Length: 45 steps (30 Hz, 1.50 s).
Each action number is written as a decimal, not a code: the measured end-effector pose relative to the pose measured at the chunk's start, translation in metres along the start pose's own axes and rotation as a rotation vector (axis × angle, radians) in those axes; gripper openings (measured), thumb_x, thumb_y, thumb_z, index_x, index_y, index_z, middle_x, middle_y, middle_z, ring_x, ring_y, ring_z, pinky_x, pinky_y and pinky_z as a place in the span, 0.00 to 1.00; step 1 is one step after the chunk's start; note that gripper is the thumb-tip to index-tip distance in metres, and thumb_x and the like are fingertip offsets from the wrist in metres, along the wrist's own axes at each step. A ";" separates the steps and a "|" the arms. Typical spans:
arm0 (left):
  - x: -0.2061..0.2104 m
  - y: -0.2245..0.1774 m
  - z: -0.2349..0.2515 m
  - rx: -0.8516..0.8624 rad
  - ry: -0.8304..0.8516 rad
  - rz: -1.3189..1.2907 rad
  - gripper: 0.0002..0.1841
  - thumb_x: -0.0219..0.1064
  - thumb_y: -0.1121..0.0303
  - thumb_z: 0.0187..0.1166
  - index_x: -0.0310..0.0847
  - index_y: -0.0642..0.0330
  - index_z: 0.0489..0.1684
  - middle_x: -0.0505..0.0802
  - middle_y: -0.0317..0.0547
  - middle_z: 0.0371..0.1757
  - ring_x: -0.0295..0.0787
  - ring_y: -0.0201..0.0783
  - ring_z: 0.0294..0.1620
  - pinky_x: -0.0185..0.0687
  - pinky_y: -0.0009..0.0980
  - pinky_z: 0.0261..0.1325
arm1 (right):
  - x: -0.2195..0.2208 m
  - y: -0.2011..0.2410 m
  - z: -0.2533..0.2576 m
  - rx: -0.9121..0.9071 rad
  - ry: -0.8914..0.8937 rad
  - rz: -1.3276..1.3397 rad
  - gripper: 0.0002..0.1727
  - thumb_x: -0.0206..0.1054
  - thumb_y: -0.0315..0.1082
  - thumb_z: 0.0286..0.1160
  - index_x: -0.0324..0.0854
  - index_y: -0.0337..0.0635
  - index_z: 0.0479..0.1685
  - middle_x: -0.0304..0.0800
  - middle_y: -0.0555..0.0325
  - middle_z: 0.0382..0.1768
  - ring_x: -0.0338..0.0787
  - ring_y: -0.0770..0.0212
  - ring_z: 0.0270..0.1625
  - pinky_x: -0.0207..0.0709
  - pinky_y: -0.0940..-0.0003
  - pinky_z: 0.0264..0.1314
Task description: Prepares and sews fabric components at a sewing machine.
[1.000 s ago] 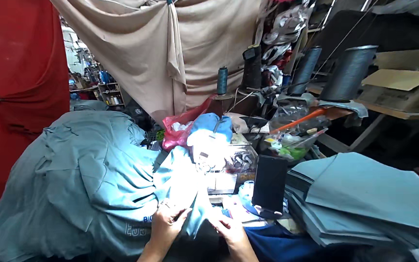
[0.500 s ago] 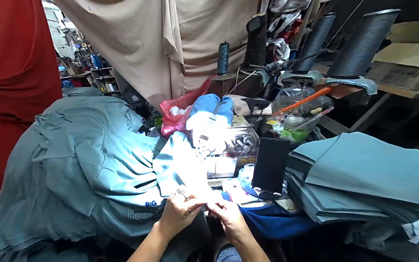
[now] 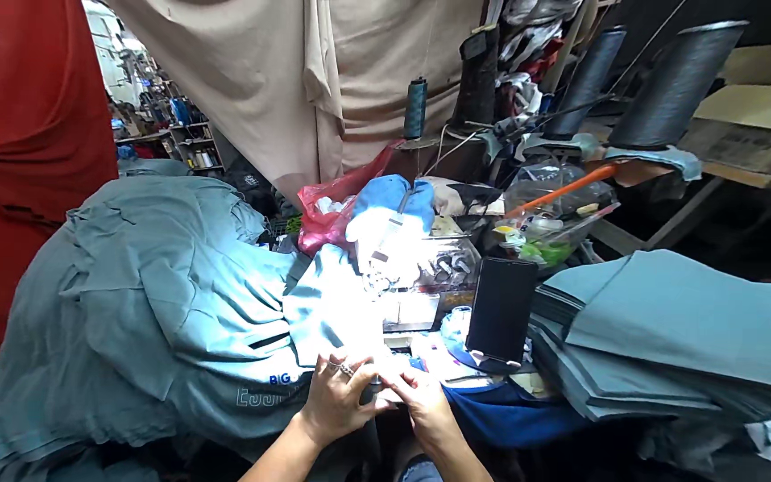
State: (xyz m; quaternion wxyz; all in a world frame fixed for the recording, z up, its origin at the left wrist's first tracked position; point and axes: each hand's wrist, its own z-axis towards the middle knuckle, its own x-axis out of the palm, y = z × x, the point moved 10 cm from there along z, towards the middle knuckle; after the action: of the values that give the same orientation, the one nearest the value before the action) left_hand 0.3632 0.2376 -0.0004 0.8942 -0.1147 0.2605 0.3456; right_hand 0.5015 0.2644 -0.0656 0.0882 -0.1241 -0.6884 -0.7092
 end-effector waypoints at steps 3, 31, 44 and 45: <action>0.017 0.008 0.013 -0.016 0.093 0.196 0.22 0.77 0.58 0.52 0.94 0.42 0.52 0.97 0.46 0.52 0.92 0.52 0.53 0.79 0.53 0.57 | -0.004 -0.001 0.002 -0.043 -0.022 -0.140 0.04 0.69 0.24 0.71 0.86 0.37 0.30 0.90 0.62 0.26 0.91 0.70 0.31 0.87 0.73 0.41; 0.069 0.074 0.067 -0.311 0.664 0.030 0.23 0.56 0.81 0.79 0.87 0.53 0.68 0.86 0.54 0.75 0.78 0.57 0.79 0.66 0.58 0.81 | -0.002 0.006 0.107 0.093 -0.142 -0.213 0.08 0.62 0.27 0.84 0.79 0.28 0.49 0.80 0.59 0.19 0.79 0.70 0.17 0.76 0.77 0.21; 0.086 0.096 0.080 -0.524 0.813 0.000 0.21 0.51 0.66 0.91 0.76 0.62 0.78 0.79 0.63 0.80 0.69 0.63 0.84 0.61 0.59 0.85 | -0.005 0.020 0.103 -0.025 -0.167 -0.470 0.11 0.66 0.29 0.81 0.82 0.27 0.52 0.86 0.53 0.28 0.85 0.65 0.27 0.82 0.70 0.34; 0.082 0.094 0.079 -0.525 0.799 0.012 0.21 0.52 0.67 0.90 0.76 0.62 0.78 0.78 0.62 0.81 0.70 0.62 0.84 0.64 0.59 0.84 | -0.005 0.028 0.100 -0.050 -0.189 -0.590 0.16 0.70 0.30 0.78 0.84 0.26 0.57 0.91 0.44 0.40 0.90 0.57 0.41 0.84 0.60 0.51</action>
State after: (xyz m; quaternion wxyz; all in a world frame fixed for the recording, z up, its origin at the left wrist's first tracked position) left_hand 0.3816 0.3827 0.0188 0.6630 -0.4589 0.4883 0.3338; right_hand 0.5200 0.3627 -0.0382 -0.1889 0.0136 -0.6820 -0.7064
